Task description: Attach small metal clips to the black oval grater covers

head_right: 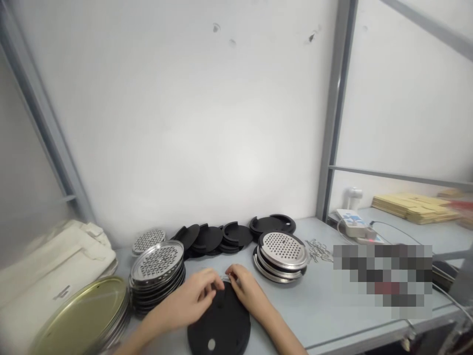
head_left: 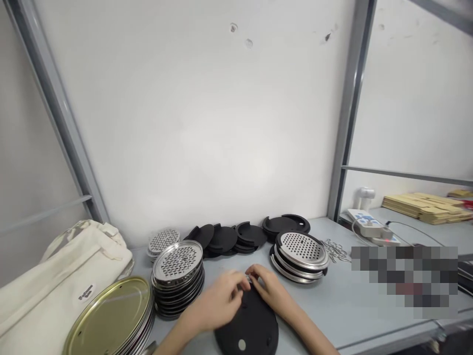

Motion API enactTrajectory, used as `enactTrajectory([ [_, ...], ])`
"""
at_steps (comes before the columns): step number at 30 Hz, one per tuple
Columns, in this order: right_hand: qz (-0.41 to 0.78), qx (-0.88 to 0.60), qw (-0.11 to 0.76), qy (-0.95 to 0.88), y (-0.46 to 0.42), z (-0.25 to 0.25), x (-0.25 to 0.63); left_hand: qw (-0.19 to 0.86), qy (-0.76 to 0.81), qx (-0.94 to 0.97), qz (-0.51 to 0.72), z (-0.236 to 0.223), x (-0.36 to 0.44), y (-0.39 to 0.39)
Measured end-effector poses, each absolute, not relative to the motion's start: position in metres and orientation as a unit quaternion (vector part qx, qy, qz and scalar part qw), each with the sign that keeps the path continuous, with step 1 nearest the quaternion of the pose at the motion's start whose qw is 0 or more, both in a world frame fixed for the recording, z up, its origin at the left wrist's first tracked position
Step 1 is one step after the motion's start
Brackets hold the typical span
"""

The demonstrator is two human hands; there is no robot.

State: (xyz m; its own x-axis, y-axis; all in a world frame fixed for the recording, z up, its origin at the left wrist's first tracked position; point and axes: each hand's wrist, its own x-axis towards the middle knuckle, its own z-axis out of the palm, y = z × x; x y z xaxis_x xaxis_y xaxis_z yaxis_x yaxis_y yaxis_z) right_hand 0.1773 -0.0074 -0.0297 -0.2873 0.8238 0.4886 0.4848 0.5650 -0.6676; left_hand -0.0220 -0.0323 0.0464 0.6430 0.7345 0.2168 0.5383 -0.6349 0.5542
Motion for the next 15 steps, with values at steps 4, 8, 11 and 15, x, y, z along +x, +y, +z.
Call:
enactTrajectory([
  [4,0.222,-0.417,0.433,-0.768,-0.008,-0.027,0.176,0.188,0.401,0.846,0.296,0.027,-0.007,0.002],
  [8,0.250,-0.423,0.433,-0.756,-0.008,-0.024,0.176,0.195,0.393,0.847,0.300,0.004,0.003,0.024],
  [11,0.279,-0.426,0.439,-0.740,-0.006,-0.022,0.175,0.213,0.384,0.845,0.304,-0.006,0.006,0.025],
  [15,0.318,-0.440,0.451,-0.708,-0.001,-0.025,0.171,0.237,0.381,0.835,0.320,-0.010,0.003,0.018],
])
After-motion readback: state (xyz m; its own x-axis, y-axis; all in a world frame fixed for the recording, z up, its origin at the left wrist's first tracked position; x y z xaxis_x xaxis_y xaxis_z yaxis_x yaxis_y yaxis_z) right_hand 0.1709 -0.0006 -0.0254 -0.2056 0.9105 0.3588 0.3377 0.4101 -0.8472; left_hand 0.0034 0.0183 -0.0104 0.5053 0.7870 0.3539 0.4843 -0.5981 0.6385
